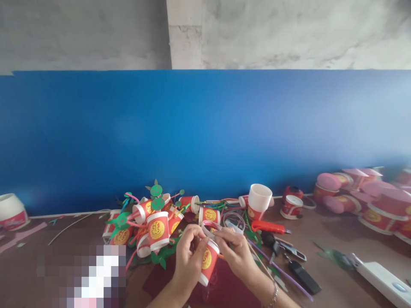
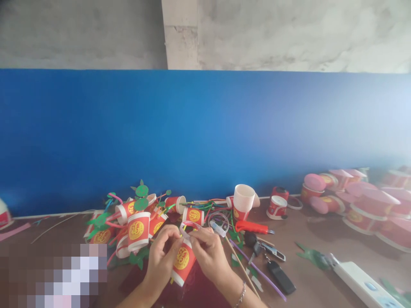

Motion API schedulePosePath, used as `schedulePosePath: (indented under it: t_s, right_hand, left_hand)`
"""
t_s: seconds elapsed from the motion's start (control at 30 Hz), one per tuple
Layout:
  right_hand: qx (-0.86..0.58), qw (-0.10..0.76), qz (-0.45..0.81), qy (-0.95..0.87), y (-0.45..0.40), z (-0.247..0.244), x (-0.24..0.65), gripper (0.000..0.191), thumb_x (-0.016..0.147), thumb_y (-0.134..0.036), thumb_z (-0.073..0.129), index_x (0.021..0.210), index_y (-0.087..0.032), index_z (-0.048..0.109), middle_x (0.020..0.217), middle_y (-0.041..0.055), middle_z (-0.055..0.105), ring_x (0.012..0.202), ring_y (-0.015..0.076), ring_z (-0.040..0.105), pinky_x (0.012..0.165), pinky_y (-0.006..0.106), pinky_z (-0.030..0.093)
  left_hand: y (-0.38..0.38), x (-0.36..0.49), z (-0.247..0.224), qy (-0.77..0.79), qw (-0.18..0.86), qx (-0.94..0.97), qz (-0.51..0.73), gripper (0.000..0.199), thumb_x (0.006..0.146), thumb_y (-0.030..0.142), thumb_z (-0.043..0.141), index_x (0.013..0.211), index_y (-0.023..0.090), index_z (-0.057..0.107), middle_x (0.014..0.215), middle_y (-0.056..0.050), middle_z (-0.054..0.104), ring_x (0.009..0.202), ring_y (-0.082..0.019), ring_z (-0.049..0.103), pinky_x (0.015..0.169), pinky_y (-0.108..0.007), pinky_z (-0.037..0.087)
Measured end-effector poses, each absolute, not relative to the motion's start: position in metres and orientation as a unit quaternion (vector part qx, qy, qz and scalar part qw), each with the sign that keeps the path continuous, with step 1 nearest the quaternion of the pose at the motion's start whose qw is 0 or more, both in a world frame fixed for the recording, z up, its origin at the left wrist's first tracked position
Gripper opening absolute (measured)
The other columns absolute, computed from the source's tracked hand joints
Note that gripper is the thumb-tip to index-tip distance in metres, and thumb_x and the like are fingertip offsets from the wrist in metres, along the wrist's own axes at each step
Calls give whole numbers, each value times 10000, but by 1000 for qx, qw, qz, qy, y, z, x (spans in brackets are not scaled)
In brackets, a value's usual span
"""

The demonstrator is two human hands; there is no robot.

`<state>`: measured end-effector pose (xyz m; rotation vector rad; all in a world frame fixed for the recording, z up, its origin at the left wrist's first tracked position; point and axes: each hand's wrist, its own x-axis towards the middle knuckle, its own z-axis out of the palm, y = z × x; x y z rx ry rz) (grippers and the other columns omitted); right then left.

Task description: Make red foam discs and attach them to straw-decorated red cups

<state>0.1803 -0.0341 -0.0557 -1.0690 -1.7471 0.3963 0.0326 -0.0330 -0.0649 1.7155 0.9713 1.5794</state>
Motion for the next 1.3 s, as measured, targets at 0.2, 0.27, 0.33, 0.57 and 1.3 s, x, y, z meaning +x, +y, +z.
schedulePosePath:
  t_s: [0.2,0.27,0.33,0.57,1.3]
  right_hand:
    - [-408,468,55,-782,-36,-49,183,221,866,-158,465,779,-167,668,585,9,572,559,134,478,648,284,353]
    - [-410,467,38,-783,-38,-48,181,217,862,-153,465,786,-168,667,580,11,575,559,137,489,645,287,348]
    - [-431,480,64,-762,-39,-49,177,233,858,-171,466,740,-173,666,564,7,571,549,137,494,639,286,358]
    - [-513,586,241,-578,-17,-57,202,335,841,-347,463,755,-128,702,541,26,588,502,150,490,468,257,370]
    - [-667,189,-82,-716,13,-93,239,255,867,-155,456,770,-172,690,803,89,705,842,236,630,795,331,347]
  left_hand:
    - [-34,36,-70,372,333,616,610,153,857,284,563,739,200,516,789,-2,506,710,-149,507,625,-231,415]
    - [-35,38,-71,375,335,611,612,151,851,291,570,740,200,523,794,-7,516,716,-154,514,628,-233,422]
    - [-37,39,-72,376,334,610,612,163,850,303,572,734,199,525,794,-10,522,718,-157,518,634,-236,428]
    - [-29,29,-67,409,325,546,655,203,868,376,553,780,193,538,756,-4,526,713,-156,524,667,-245,437]
    - [-20,36,-85,411,448,552,571,322,833,514,546,809,193,535,626,58,376,470,-81,283,431,-195,256]
